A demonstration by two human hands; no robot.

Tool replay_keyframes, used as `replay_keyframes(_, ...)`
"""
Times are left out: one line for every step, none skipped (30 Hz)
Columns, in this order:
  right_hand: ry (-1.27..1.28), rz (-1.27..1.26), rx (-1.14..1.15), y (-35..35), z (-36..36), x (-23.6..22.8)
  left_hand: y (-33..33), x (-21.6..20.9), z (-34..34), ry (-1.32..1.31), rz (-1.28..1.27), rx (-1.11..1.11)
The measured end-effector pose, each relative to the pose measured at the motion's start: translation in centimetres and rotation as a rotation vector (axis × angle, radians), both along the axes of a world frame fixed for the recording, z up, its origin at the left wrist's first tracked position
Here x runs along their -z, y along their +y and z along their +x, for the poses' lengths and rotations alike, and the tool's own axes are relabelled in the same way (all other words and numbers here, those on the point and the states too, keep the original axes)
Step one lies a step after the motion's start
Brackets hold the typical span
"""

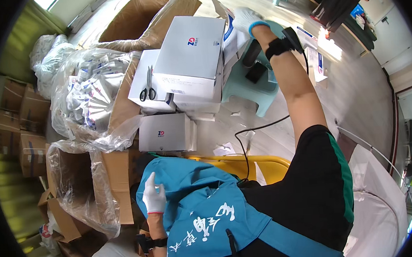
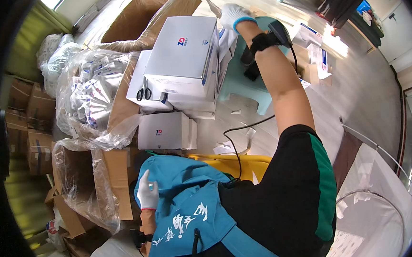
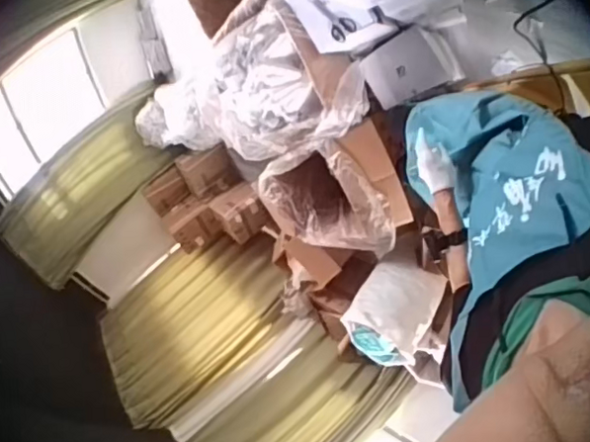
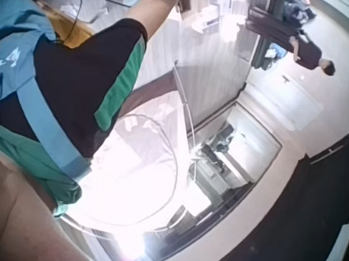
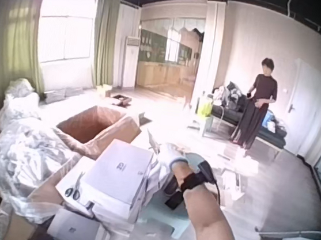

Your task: Sorting and packing various medical hygiene products like masks and nasal tubes into cardboard boxes.

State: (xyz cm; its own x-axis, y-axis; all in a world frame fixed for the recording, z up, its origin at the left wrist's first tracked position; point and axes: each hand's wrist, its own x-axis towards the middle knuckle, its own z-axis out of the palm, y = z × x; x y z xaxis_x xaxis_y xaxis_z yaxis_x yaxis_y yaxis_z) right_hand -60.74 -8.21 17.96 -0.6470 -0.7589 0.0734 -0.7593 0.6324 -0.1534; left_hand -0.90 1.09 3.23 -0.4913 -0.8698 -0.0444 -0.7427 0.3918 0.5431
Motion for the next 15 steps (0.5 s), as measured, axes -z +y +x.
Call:
replay_keyframes(0.003,0.053,-0.045,-0.9,-0.2,-0.1,0.2,0.1,-0.1,-0.008,0.028,-0.007)
replay_keyframes(-0.032,0.131,-0.036,-2.0,-1.0,0.7,0.4,0.4,0.0,-0.003,0.022,-0.004)
replay_keyframes(-0.036,0.129,-0.041,-2.5,-1.4,2.1,0.6,0.5,0.1,-0.008,0.020,-0.009)
replay_keyframes(-0.077,0.137,-0.062,-3.1,-1.7,3.7,0.9,0.7,0.2,-0.010,0.028,-0.020)
replay_keyframes(-0.117,0.144,-0.082,-3.4,-2.0,5.4,1.2,0.8,0.4,-0.012,0.035,-0.030)
replay_keyframes(-0.187,0.110,-0.109,-3.4,-2.1,7.3,1.6,0.9,0.5,-0.022,0.033,-0.036)
replay_keyframes(-0.247,-0.105,-0.048,-2.9,-3.5,10.6,1.7,1.0,0.3,-0.016,0.031,-0.041)
replay_keyframes(-0.182,-0.003,0.064,-2.5,-7.0,14.6,1.6,1.0,0.1,-0.014,0.036,-0.022)
replay_keyframes(-0.303,-0.107,0.144,-2.5,-5.7,16.2,1.9,1.2,0.5,-0.037,0.050,-0.045)
replay_keyframes(-0.529,-0.356,0.291,-1.6,-6.5,17.6,2.0,1.2,0.6,-0.033,0.050,-0.054)
replay_keyframes(-0.369,-0.184,0.267,-1.4,-0.5,14.1,2.7,1.4,1.5,-0.062,0.062,-0.108)
replay_keyframes(-0.324,-0.178,0.240,-0.1,-1.1,13.8,2.8,1.4,1.4,-0.062,0.065,-0.095)
replay_keyframes(-0.288,-0.166,0.202,0.2,-1.2,14.2,2.8,1.5,1.5,-0.067,0.070,-0.092)
replay_keyframes(-0.293,-0.161,0.208,0.1,-1.4,14.4,2.8,1.5,1.4,-0.064,0.105,-0.105)
replay_keyframes(-0.166,-0.130,0.105,-0.4,-1.8,14.5,2.8,1.5,1.4,-0.062,0.140,-0.117)
